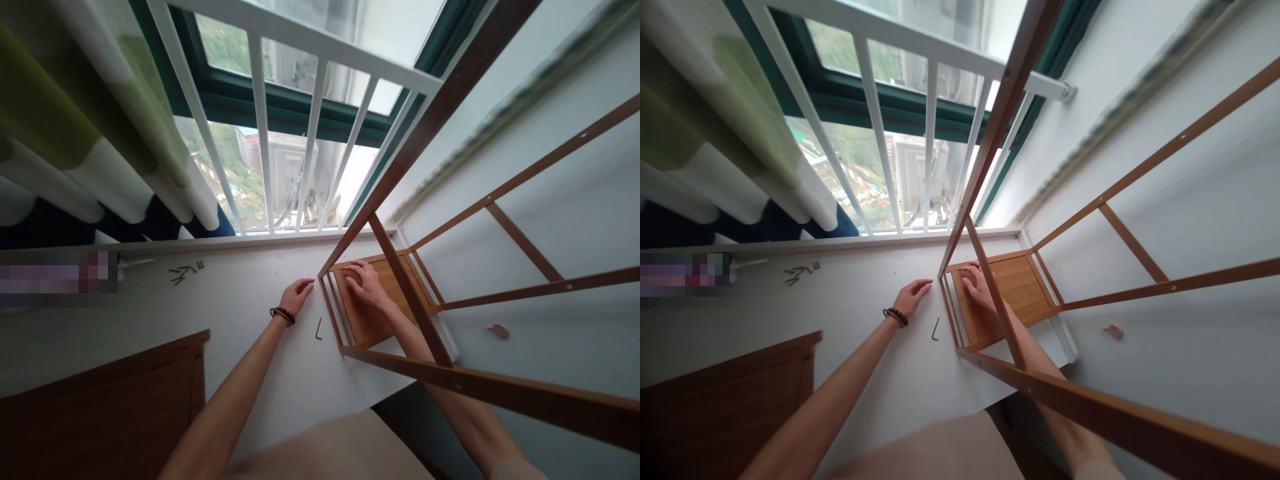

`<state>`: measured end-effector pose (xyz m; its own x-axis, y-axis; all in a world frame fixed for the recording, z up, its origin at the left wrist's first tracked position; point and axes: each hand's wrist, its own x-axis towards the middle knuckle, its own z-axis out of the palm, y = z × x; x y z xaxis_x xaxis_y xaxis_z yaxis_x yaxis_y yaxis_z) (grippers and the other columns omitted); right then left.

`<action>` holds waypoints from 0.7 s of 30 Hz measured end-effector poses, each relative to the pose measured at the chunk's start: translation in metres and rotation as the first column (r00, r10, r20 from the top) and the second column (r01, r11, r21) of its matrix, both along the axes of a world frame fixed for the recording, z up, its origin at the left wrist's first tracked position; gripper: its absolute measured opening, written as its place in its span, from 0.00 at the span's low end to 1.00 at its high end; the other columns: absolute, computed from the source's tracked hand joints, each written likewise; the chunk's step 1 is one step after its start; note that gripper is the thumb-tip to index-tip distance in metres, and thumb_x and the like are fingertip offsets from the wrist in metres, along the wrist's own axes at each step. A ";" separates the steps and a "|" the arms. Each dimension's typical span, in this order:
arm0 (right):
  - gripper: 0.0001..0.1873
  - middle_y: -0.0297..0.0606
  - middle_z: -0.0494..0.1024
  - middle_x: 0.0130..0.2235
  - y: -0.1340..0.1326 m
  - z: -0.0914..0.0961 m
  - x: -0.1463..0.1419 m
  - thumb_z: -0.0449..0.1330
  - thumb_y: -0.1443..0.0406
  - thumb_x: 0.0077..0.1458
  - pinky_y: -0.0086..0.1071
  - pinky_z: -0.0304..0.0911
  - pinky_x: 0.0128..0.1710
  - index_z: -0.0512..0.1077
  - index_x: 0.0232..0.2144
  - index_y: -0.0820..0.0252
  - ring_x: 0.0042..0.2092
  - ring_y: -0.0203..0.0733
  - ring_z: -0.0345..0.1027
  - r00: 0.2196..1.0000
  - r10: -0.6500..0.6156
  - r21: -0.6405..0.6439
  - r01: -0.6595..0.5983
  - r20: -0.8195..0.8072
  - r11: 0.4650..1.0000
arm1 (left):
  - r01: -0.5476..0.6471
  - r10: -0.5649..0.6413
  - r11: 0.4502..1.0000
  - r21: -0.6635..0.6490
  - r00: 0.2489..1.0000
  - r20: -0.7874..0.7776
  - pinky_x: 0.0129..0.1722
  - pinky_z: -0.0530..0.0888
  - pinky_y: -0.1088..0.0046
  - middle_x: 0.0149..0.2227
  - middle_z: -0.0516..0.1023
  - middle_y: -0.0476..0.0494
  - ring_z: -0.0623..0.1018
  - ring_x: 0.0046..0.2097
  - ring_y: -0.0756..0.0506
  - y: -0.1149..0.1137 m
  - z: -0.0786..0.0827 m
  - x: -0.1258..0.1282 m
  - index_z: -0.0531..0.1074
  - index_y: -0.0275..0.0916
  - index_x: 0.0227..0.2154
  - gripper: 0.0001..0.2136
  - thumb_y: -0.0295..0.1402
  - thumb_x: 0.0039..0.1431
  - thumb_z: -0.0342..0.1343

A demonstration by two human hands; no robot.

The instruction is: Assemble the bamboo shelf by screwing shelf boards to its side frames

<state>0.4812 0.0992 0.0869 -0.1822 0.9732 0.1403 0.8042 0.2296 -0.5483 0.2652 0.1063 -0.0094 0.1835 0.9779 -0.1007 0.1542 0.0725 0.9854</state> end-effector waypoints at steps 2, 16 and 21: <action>0.13 0.41 0.66 0.47 -0.017 0.004 -0.002 0.52 0.65 0.51 0.38 0.51 0.54 0.69 0.40 0.59 0.51 0.41 0.57 0.998 -0.013 -0.019 0.011 -0.066 1.000 | 0.073 -0.055 0.987 0.143 0.990 -0.130 0.49 0.67 0.63 0.41 0.75 0.42 0.73 0.44 0.45 -0.020 -0.003 -0.005 0.73 0.38 0.37 0.11 0.35 0.53 0.50; 0.14 0.39 0.72 0.33 -0.124 -0.014 -0.011 0.51 0.62 0.50 0.31 0.61 0.35 0.69 0.38 0.63 0.33 0.37 0.64 0.918 -0.263 -0.274 0.182 -0.296 0.944 | 0.533 -0.250 0.766 0.359 0.762 -0.598 0.56 0.55 0.52 0.43 0.71 0.45 0.63 0.53 0.40 -0.094 -0.007 -0.025 0.76 0.48 0.31 0.06 0.35 0.51 0.55; 0.11 0.36 0.70 0.28 -0.170 -0.013 -0.014 0.48 0.61 0.51 0.31 0.59 0.32 0.67 0.28 0.61 0.29 0.37 0.61 0.834 -0.502 -0.173 0.472 -0.230 0.864 | 0.488 -0.212 0.783 0.385 0.792 -0.573 0.48 0.66 0.58 0.35 0.71 0.42 0.67 0.45 0.42 -0.105 -0.010 -0.031 0.73 0.42 0.27 0.08 0.31 0.55 0.49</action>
